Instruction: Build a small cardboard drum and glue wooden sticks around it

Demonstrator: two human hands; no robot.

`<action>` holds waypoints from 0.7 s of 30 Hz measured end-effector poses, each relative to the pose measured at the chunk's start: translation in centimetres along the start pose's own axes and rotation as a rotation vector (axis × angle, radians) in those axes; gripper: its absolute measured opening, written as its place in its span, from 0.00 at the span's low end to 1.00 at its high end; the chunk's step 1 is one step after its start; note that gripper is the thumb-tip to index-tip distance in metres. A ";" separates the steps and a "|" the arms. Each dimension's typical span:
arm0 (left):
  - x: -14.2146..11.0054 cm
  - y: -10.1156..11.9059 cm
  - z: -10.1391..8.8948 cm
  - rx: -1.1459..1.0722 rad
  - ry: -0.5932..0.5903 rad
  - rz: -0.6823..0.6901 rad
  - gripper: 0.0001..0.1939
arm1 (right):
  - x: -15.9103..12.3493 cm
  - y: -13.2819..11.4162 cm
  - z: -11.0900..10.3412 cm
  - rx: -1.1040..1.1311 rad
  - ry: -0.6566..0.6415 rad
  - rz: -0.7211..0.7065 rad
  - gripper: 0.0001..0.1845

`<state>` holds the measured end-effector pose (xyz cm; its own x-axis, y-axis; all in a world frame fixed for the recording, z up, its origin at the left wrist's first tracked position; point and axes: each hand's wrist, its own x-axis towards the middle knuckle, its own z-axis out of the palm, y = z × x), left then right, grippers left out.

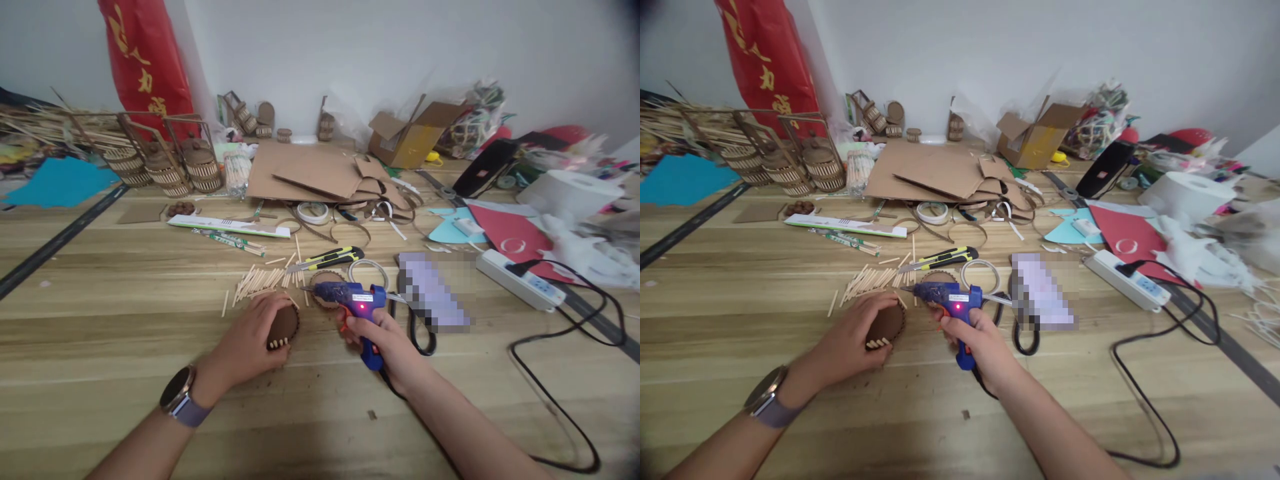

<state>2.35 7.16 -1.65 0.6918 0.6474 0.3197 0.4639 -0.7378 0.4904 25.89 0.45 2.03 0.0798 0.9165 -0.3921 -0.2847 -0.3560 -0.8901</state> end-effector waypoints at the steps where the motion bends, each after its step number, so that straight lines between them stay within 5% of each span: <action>1: 0.0 0.0 0.0 0.003 -0.002 0.001 0.31 | 0.0 0.1 0.0 -0.002 -0.004 0.006 0.20; 21: 0.1 0.0 -0.1 -0.035 -0.001 -0.037 0.32 | 0.0 0.2 0.0 0.001 0.024 -0.016 0.20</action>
<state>2.36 7.23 -1.60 0.6756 0.6736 0.2998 0.4695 -0.7066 0.5295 25.79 0.38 1.89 0.1072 0.9175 -0.3830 -0.2838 -0.3409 -0.8962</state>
